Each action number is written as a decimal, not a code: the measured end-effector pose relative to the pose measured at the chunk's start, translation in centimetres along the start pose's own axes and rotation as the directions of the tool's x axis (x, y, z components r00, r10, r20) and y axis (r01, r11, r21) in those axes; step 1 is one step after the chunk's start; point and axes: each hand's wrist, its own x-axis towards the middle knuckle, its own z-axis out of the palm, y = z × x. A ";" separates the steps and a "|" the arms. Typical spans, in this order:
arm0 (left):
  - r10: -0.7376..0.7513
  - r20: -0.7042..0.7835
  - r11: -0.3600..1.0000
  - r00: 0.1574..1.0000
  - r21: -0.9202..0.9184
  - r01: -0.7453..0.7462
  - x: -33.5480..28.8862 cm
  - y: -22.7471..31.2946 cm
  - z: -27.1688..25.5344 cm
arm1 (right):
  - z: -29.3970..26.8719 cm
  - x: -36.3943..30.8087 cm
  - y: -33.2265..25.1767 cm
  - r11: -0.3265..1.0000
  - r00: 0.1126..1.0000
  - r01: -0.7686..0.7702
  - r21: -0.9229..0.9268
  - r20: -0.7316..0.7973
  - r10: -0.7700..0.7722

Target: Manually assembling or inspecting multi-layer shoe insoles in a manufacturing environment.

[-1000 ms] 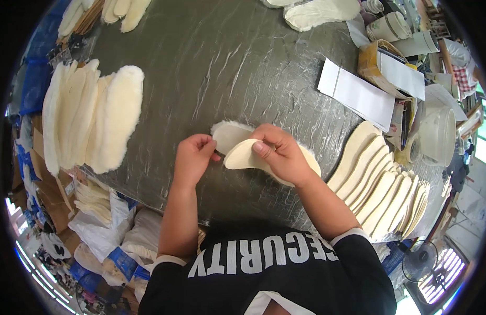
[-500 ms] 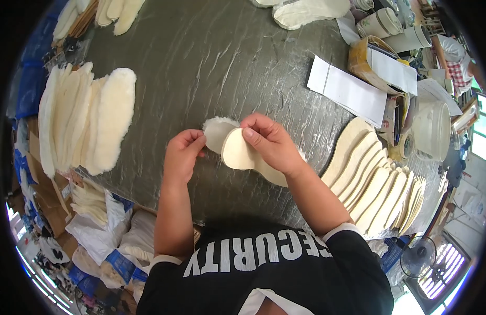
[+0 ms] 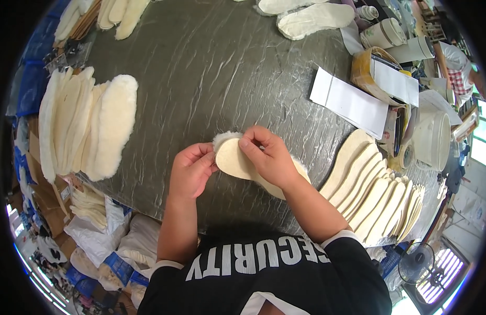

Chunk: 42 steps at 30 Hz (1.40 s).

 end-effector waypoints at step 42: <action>0.125 0.025 0.897 0.992 0.423 -0.124 -1.8 2.1 2.7 | -0.6 -0.9 -0.9 0.966 0.977 0.192 -0.174 -0.055 -0.205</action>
